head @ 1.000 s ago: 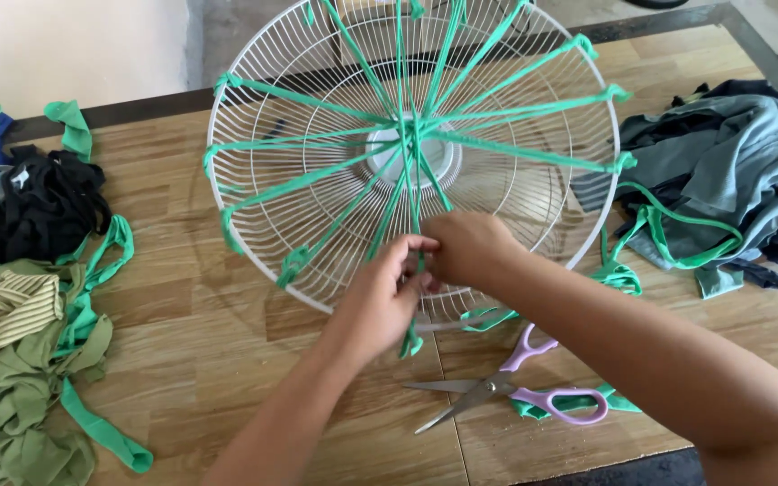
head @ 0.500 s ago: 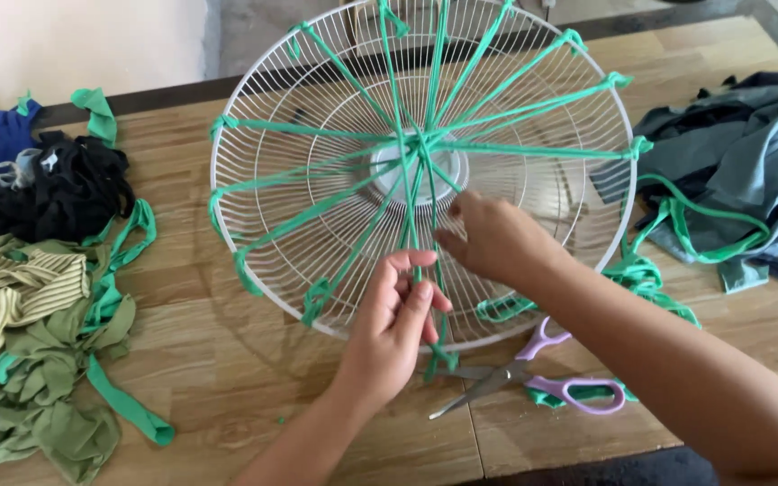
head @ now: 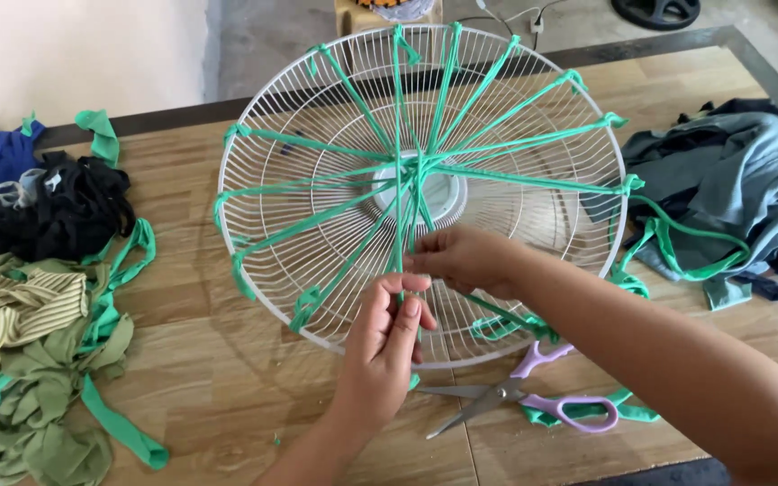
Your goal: Weaving green fabric strips through a circular metal fan guard to create a craft item.
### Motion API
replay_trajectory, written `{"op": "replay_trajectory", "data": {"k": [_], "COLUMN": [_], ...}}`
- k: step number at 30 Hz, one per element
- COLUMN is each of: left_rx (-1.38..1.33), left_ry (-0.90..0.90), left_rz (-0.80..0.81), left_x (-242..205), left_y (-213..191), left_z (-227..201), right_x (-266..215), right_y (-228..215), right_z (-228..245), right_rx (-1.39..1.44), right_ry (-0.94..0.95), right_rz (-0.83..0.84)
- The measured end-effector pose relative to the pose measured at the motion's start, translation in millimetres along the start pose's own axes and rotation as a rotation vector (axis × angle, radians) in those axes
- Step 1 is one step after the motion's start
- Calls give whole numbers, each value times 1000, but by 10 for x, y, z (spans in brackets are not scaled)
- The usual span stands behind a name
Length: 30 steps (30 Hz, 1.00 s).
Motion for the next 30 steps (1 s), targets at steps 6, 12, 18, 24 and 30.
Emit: {"op": "replay_trajectory", "data": {"k": [6, 12, 18, 24, 30], "left_rx": [-62, 204, -65, 303, 378], "left_ry": [-16, 131, -672, -443, -373], "left_rz": [46, 104, -17, -95, -210], "left_x": [84, 389, 789, 1030, 1314], "left_y": [39, 116, 168, 291, 413], "left_z": [-32, -3, 410, 1079, 1055], "right_x": [-65, -276, 920, 1368, 1009], "right_y": [-491, -897, -868, -1046, -1007], "right_z": [741, 1582, 1042, 741, 827], "right_rx": [-760, -205, -975, -1118, -827], "right_ry": [65, -1269, -407, -43, -175], "right_rz": [-170, -879, -934, -721, -565]}}
Point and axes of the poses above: each hand's wrist, its own x-axis towards the middle knuckle, its own y-axis out of the palm, z = x × y, the point moved 3 cm from there along x, towards the middle knuckle, and after that the axes turned 14 degrees about y, right-handed, at the moved point
